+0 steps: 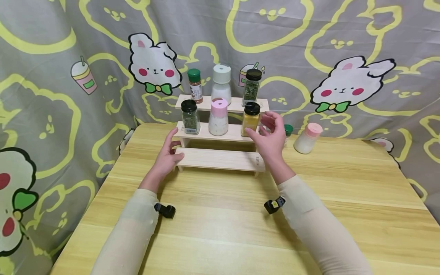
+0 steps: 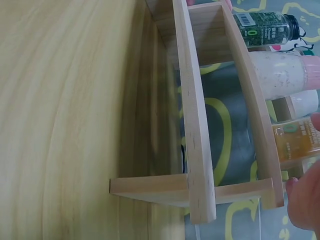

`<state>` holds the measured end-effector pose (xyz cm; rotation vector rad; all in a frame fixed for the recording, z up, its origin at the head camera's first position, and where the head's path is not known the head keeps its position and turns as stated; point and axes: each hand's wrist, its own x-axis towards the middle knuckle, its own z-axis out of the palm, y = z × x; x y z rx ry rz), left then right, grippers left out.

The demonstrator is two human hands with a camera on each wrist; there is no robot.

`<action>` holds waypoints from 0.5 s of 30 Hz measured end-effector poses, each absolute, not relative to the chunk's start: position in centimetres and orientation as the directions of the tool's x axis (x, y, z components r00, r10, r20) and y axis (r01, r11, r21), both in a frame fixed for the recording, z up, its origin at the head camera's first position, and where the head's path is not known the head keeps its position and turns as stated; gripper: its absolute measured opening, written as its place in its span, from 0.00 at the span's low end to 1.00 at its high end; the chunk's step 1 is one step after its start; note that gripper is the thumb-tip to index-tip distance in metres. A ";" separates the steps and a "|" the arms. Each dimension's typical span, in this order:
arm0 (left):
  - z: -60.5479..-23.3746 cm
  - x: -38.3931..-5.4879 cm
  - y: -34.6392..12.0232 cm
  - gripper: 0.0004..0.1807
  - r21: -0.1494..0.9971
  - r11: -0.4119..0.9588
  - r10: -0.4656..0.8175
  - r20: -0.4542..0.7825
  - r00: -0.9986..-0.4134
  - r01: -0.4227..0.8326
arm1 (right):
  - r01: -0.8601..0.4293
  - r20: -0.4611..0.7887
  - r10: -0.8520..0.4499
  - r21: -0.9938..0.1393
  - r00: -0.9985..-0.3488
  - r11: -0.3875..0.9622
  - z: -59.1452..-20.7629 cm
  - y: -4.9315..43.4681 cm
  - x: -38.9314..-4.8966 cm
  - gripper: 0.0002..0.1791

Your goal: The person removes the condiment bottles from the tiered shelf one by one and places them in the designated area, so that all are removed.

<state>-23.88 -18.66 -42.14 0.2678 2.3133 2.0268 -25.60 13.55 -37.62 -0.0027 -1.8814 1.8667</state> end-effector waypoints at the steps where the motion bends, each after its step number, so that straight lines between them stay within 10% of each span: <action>1: -42.1 -23.9 -18.7 0.47 0.988 0.122 0.166 0.075 -0.983 0.096 | -0.328 0.334 0.333 -0.942 -0.882 0.076 -37.7 13.5 -25.8 0.41; 15: -41.8 -23.5 -18.6 0.47 0.990 0.121 0.160 0.048 -0.986 0.067 | -0.326 0.363 0.343 -0.931 -0.866 0.162 -38.2 12.3 -26.8 0.39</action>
